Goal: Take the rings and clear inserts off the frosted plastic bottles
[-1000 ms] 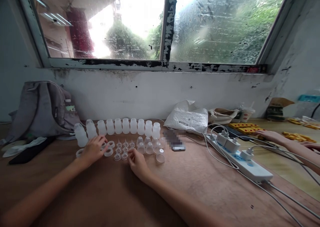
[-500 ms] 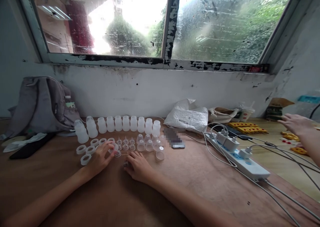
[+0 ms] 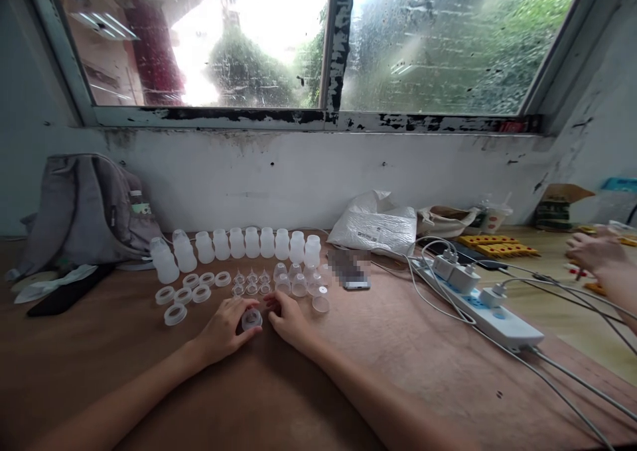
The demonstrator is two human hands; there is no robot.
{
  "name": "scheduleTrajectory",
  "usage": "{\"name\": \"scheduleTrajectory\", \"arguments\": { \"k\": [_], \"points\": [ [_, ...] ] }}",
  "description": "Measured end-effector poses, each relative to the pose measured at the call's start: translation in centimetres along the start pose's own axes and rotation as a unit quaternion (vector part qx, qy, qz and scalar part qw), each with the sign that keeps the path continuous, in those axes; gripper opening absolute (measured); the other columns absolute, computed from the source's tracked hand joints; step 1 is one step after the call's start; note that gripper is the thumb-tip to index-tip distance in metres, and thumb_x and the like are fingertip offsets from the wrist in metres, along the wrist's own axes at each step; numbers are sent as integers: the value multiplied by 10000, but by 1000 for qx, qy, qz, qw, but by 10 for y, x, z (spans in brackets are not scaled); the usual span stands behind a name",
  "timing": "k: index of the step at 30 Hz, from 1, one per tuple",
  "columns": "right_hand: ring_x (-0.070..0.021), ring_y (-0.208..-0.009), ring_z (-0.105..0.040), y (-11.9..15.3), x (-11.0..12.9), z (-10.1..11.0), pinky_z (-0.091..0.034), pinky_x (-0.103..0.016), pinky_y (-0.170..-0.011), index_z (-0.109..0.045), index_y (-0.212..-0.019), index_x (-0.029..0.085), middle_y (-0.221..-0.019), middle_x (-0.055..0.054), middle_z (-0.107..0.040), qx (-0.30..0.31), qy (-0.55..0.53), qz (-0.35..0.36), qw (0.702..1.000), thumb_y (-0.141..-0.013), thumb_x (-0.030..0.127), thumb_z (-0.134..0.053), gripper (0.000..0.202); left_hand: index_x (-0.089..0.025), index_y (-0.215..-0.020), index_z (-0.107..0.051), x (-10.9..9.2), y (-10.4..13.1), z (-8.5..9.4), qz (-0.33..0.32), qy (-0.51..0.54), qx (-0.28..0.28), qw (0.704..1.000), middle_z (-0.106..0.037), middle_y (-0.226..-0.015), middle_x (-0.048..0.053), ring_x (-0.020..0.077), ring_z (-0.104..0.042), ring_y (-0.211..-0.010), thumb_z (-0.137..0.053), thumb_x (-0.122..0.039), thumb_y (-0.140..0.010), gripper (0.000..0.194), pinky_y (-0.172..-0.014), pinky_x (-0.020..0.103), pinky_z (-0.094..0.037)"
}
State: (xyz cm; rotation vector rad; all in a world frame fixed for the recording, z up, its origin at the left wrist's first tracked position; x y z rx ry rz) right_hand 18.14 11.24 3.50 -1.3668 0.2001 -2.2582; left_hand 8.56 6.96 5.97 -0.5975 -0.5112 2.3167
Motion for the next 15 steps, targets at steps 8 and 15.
{"name": "scheduleTrajectory", "arguments": {
  "k": [8,15],
  "points": [
    [-138,-734,-568,0,-1,-1,-456,-253,-680,-554,-854,160,-826,-36,-615,-4,24,-10,1000,-640,39,-433,274,-197,-989,-511,0,2,-13,2,-42,39,998,-587,-957,39,202,-500,-910,-508,-429,-760,326,-860,372,-317],
    [-133,-737,-565,-1,1,-1,-455,-251,-679,-556,-853,168,-820,-25,-616,-6,41,-4,999,-653,32,-431,272,-197,-1026,-501,2,2,-8,6,-30,28,999,-573,-995,56,209,-492,-931,-504,-438,-758,360,-851,372,-326]
  ]
}}
Point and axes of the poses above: each hand's wrist, its own y-axis away from the middle knuckle, its own z-axis out of the back of the hand, x = y × z, the point moved 10 cm from there along -y, towards the middle knuckle
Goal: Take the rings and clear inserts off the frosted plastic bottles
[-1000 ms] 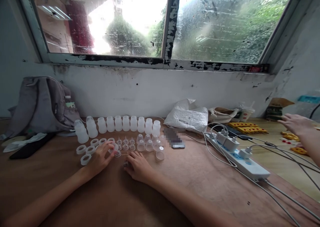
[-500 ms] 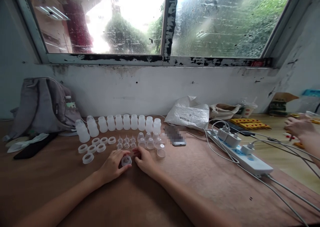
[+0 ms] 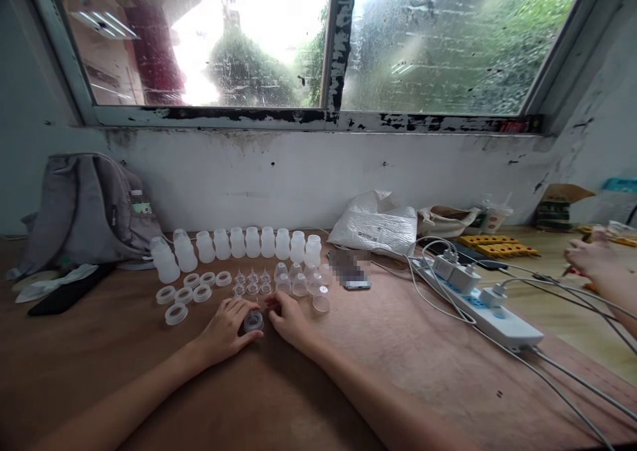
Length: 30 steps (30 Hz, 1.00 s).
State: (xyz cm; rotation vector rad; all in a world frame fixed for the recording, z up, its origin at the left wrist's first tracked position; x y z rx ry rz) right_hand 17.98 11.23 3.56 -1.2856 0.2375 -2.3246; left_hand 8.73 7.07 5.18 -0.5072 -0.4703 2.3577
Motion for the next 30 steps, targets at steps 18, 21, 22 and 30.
{"name": "scheduleTrajectory", "arguments": {
  "k": [18,21,22,30],
  "points": [
    [-160,-853,-509,13,38,-3,-404,-285,-769,-482,-1000,181,-914,-39,-560,32,58,118,991,-616,19,-432,420,-185,-780,-495,18,2,15,84,135,-68,985,-554,-749,17,157,-508,-721,-361,-271,-848,173,-685,288,-398],
    [-194,-930,-466,24,61,-8,-357,-332,-831,-457,-1036,200,-983,-48,-536,58,98,183,977,-597,30,-462,471,-186,-759,-467,29,5,10,158,253,-70,952,-507,-639,-18,116,-485,-577,-332,-322,-858,216,-555,229,-392],
    [-197,-924,-463,26,64,-9,-355,-335,-824,-457,-1024,202,-982,-51,-535,57,107,188,975,-618,43,-464,436,-185,-757,-463,30,5,6,174,288,-65,939,-496,-621,-25,108,-474,-551,-336,-340,-856,224,-530,218,-386],
    [-117,-580,-447,11,25,-5,-349,-215,-539,-382,-781,205,-673,18,-486,-11,74,63,995,-714,129,-444,119,-174,-935,-444,34,8,-25,245,464,-49,850,-546,-634,-15,106,-518,-538,-391,-435,-820,291,-496,210,-409]
  ]
}}
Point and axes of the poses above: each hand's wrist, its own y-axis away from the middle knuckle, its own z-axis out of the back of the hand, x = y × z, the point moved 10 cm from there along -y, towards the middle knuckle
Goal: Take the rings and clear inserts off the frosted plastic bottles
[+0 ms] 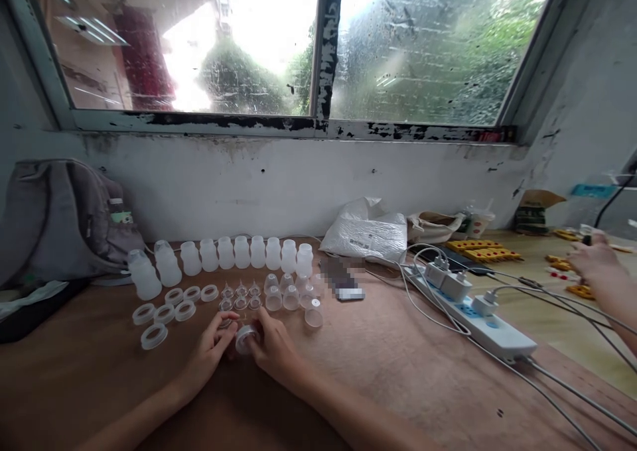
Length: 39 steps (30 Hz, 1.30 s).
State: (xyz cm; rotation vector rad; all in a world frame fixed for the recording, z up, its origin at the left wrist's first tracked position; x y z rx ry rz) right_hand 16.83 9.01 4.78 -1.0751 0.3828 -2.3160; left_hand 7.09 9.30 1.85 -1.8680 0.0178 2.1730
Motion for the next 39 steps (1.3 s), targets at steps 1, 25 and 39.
{"name": "scheduleTrajectory", "arguments": {
  "k": [1,25,39],
  "points": [
    [-113,-569,-442,-1,-5,1,-341,-210,-529,-374,-769,207,-655,24,-476,-6,-5,-14,1000,-714,131,-442,116,-177,-979,-431,0,1,1,-1,3,-5,1000,-566,-669,-3,111,-530,-558,-397,-430,-819,301,-503,212,-417],
    [-111,-560,-443,-3,-4,3,-267,-202,-494,-428,-730,210,-619,31,-498,54,75,-100,991,-660,174,-515,117,-197,-762,-448,-19,13,-9,-68,-151,33,986,-581,-588,-34,78,-472,-418,-471,-308,-778,114,-408,180,-329],
    [-135,-608,-504,-3,-11,-8,-244,-225,-512,-439,-800,208,-706,5,-571,72,142,-77,984,-671,129,-472,155,-199,-788,-440,-18,16,-13,-80,-211,42,973,-643,-694,-17,73,-443,-431,-456,-284,-783,86,-436,183,-330]
  ]
}}
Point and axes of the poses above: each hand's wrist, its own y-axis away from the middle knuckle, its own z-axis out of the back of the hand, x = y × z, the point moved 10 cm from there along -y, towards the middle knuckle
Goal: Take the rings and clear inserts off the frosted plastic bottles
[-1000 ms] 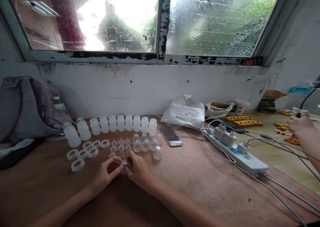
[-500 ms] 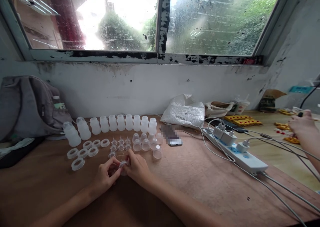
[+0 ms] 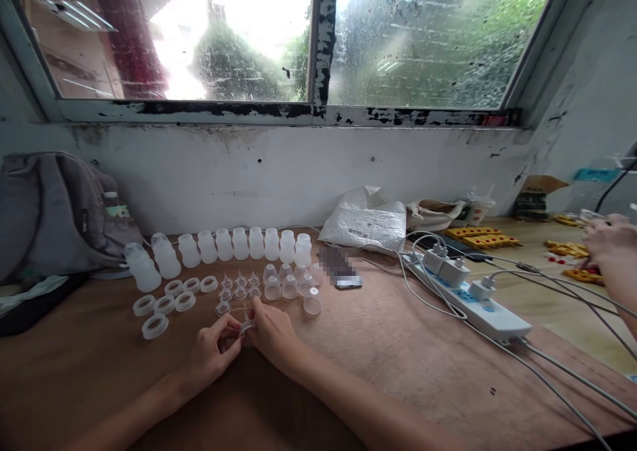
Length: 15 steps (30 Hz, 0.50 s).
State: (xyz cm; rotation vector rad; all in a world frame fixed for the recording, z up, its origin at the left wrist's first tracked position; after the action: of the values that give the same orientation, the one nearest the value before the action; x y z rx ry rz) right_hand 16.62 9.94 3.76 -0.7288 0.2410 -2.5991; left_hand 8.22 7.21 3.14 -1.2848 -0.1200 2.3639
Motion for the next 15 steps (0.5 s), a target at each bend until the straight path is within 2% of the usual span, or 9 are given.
{"name": "scheduleTrajectory", "arguments": {
  "k": [11,15],
  "points": [
    [-140,-643,-518,2,7,7,-295,-218,-542,-415,-806,192,-735,-8,-572,4,0,6,1000,-687,120,-441,142,-184,-784,-478,-2,1,6,-10,8,-18,1000,-652,-728,4,54,-406,-397,-497,-316,-768,134,-409,180,-318],
    [-132,-620,-496,4,8,9,-300,-218,-542,-410,-786,195,-713,2,-551,-24,-27,24,999,-684,113,-436,134,-173,-767,-482,8,-2,8,45,101,-22,994,-603,-615,-11,43,-405,-337,-468,-391,-780,219,-337,162,-291]
  ]
}}
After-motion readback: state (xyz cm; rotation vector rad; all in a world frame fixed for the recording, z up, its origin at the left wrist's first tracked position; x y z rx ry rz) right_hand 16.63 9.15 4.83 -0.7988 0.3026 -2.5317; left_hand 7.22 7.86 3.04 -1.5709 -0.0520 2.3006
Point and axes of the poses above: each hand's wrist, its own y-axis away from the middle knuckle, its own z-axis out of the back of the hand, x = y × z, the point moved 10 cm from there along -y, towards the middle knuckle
